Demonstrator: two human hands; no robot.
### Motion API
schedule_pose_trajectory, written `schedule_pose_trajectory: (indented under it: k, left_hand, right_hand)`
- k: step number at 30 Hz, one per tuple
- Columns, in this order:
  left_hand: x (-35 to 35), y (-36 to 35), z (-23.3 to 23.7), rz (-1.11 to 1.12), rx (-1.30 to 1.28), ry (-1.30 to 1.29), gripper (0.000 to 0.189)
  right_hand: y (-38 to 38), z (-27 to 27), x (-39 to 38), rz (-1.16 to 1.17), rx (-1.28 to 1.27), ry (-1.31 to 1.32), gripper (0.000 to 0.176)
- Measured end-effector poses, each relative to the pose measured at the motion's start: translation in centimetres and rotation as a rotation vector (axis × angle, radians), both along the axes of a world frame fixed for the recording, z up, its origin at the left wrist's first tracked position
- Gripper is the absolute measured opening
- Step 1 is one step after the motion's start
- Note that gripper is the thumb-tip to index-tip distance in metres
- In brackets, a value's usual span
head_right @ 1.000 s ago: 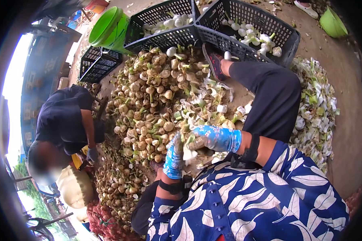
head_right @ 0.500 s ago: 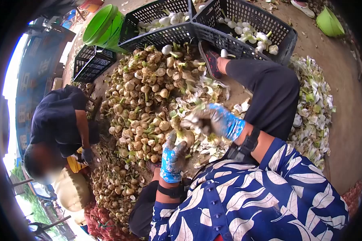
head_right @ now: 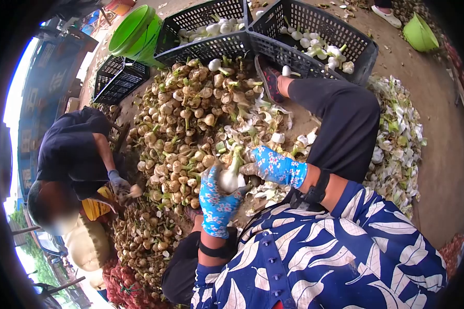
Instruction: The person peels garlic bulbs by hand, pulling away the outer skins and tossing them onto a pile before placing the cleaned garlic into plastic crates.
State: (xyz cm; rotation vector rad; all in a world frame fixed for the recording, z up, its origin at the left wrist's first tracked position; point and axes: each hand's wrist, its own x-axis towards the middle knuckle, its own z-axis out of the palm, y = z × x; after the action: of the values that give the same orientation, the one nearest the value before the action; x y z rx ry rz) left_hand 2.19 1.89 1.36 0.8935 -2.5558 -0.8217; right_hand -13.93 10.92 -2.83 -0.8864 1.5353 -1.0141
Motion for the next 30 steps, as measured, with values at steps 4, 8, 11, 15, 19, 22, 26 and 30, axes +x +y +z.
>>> schedule_pose_trajectory:
  k: [4,8,11,15,19,22,26,30]
  left_hand:
    - [0.8,-0.3,-1.1,0.011,0.690,0.288,0.070]
    - [0.4,0.0,-1.6,0.016,0.714,0.304,0.071]
    - [-0.1,0.3,0.3,0.000,0.055,0.070,0.074]
    - [-0.1,0.7,0.5,-0.006,0.069,-0.013,0.075]
    - [0.6,0.2,-0.8,-0.016,0.527,0.185,0.085]
    - [0.3,-0.3,0.0,0.072,1.224,0.358,0.089]
    - [0.1,0.1,0.9,-0.038,1.497,0.486,0.087]
    - [0.9,-0.5,-0.2,0.044,1.287,0.383,0.076]
  right_hand:
    - [0.7,1.7,1.1,-0.190,-0.054,-0.353,0.024]
    - [0.3,-0.6,-0.4,-0.059,-0.280,0.097,0.024]
    - [0.4,4.2,-1.0,0.036,0.063,-0.379,0.027]
    - [0.2,2.2,-0.3,0.101,0.104,0.226,0.027]
    - [0.9,0.7,0.4,-0.102,-0.069,-0.111,0.024]
    - [1.4,1.9,0.0,-0.204,0.009,-0.648,0.016]
    - [2.0,1.2,0.3,-0.311,0.037,-1.182,0.014]
    - [1.9,2.1,0.0,-0.186,0.009,-0.624,0.015]
